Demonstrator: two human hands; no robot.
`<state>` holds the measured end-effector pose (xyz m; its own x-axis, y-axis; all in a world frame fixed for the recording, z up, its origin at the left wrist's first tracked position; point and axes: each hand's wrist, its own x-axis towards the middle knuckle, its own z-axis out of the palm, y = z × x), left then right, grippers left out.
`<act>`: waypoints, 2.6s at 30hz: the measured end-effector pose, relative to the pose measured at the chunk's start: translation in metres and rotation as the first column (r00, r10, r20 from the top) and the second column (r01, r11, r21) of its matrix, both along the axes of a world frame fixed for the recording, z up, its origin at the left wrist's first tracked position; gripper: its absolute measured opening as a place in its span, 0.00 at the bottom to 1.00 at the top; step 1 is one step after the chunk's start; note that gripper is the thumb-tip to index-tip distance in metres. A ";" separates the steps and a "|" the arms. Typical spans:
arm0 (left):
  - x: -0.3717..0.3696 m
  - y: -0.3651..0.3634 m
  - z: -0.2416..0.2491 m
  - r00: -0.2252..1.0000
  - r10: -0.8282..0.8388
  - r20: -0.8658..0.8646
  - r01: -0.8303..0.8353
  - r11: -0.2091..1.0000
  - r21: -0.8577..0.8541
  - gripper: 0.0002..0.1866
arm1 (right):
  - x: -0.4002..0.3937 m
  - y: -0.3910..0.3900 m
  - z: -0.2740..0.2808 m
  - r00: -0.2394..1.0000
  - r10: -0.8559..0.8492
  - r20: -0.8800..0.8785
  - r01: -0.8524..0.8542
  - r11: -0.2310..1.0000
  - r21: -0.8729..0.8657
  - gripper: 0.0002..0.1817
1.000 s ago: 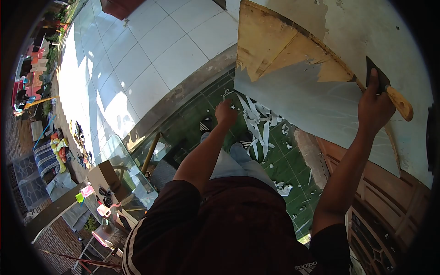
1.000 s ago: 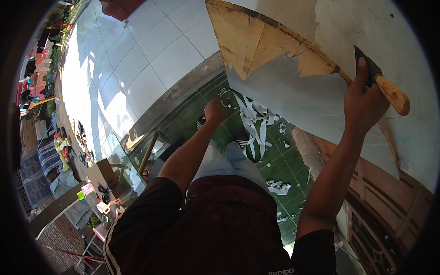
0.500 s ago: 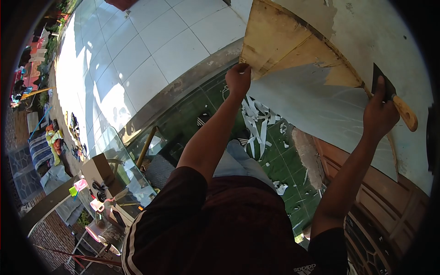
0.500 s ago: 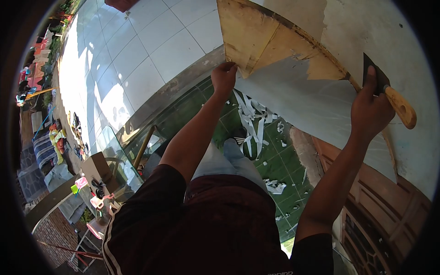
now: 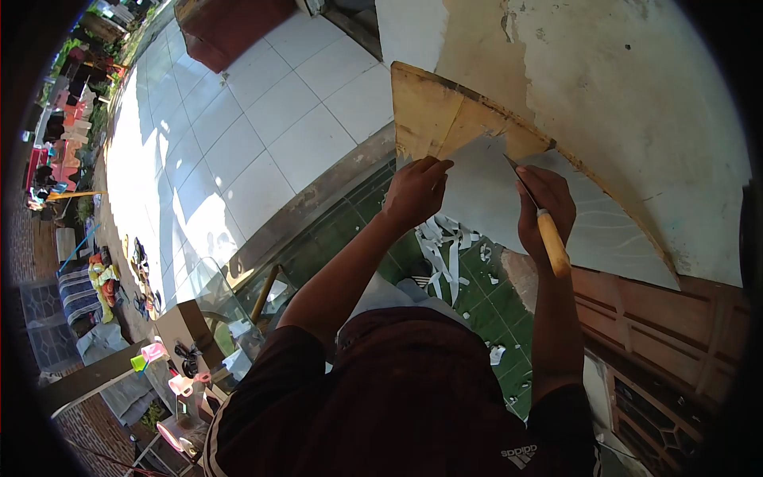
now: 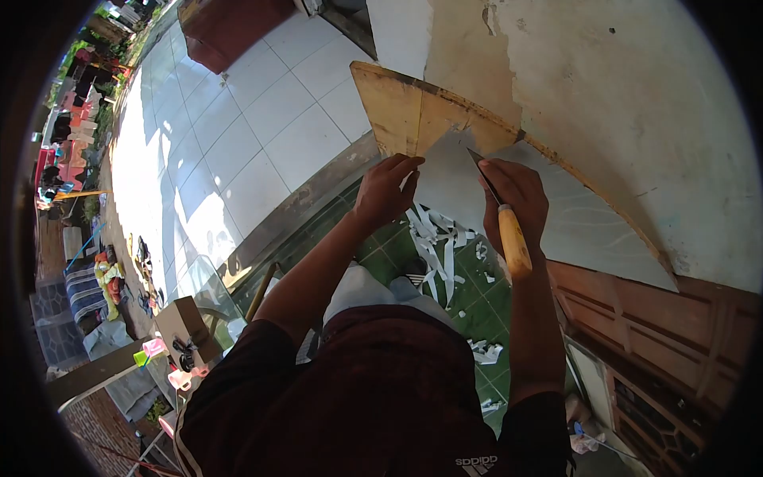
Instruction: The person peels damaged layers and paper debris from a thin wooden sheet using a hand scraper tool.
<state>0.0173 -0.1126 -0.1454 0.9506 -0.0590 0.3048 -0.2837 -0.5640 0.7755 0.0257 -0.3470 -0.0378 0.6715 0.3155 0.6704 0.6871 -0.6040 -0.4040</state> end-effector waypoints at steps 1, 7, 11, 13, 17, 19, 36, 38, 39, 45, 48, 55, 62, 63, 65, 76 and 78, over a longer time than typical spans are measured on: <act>0.007 0.003 0.024 0.987 -0.035 0.159 0.024 0.998 0.066 0.15 | 0.004 0.001 -0.006 1.000 -0.012 -0.001 0.012 1.000 0.023 0.15; 0.057 0.004 0.150 0.815 -0.140 0.563 -0.026 0.960 0.277 0.23 | 0.015 0.013 -0.009 0.989 -0.122 0.078 0.117 0.991 0.069 0.16; 0.082 0.012 0.156 0.928 -0.347 0.134 0.221 0.804 0.553 0.27 | 0.013 0.018 -0.013 0.981 -0.179 0.069 0.171 0.979 0.115 0.17; 0.083 0.011 0.153 0.926 -0.347 0.149 0.198 0.782 0.591 0.28 | 0.015 0.019 -0.010 0.979 -0.200 0.034 0.193 0.971 0.144 0.17; 0.085 0.012 0.150 0.909 -0.367 0.200 0.181 0.777 0.603 0.30 | 0.015 0.020 -0.007 0.981 -0.187 0.050 0.183 0.980 0.077 0.15; 0.085 0.012 0.150 0.907 -0.377 0.190 0.197 0.775 0.600 0.31 | 0.015 0.017 -0.008 0.983 -0.178 0.049 0.175 0.983 0.046 0.17; 0.093 0.015 0.144 0.884 -0.399 0.244 0.195 0.789 0.582 0.33 | 0.022 0.016 0.000 0.979 -0.196 0.045 0.197 0.980 0.000 0.15; 0.091 0.015 0.143 0.880 -0.411 0.239 0.207 0.784 0.585 0.33 | 0.017 0.014 -0.001 0.981 -0.192 0.020 0.192 0.981 0.018 0.16; 0.090 0.016 0.145 0.880 -0.414 0.231 0.215 0.782 0.585 0.33 | 0.016 0.016 -0.002 0.980 -0.197 0.005 0.197 0.979 0.055 0.16; 0.083 0.015 0.140 0.890 -0.393 0.229 0.205 0.796 0.570 0.33 | 0.012 0.020 -0.007 0.980 -0.197 0.017 0.196 0.979 0.054 0.15; 0.088 0.015 0.142 0.880 -0.396 0.262 0.197 0.806 0.559 0.33 | 0.017 0.019 0.002 0.984 -0.173 0.041 0.173 0.985 0.003 0.16; 0.083 0.014 0.150 0.905 -0.383 0.185 0.218 0.791 0.571 0.33 | 0.014 0.025 -0.009 0.974 -0.227 -0.004 0.225 0.962 0.152 0.18; 0.091 0.014 0.147 0.894 -0.396 0.211 0.209 0.783 0.586 0.32 | 0.023 0.019 -0.009 0.978 -0.196 0.067 0.190 0.978 0.087 0.15; 0.089 0.013 0.148 0.897 -0.393 0.204 0.208 0.781 0.589 0.32 | 0.021 0.023 -0.012 0.972 -0.223 0.077 0.218 0.973 0.076 0.15; 0.084 0.015 0.145 0.904 -0.382 0.192 0.204 0.780 0.591 0.33 | 0.019 0.024 -0.015 0.974 -0.211 0.077 0.207 0.977 0.056 0.15; 0.087 0.017 0.149 0.890 -0.415 0.191 0.221 0.756 0.616 0.37 | 0.022 0.039 -0.004 0.965 -0.233 0.123 0.231 0.973 0.030 0.11; 0.092 0.017 0.148 0.886 -0.418 0.198 0.217 0.754 0.620 0.37 | 0.026 0.036 0.001 0.975 -0.193 0.112 0.188 0.980 0.058 0.11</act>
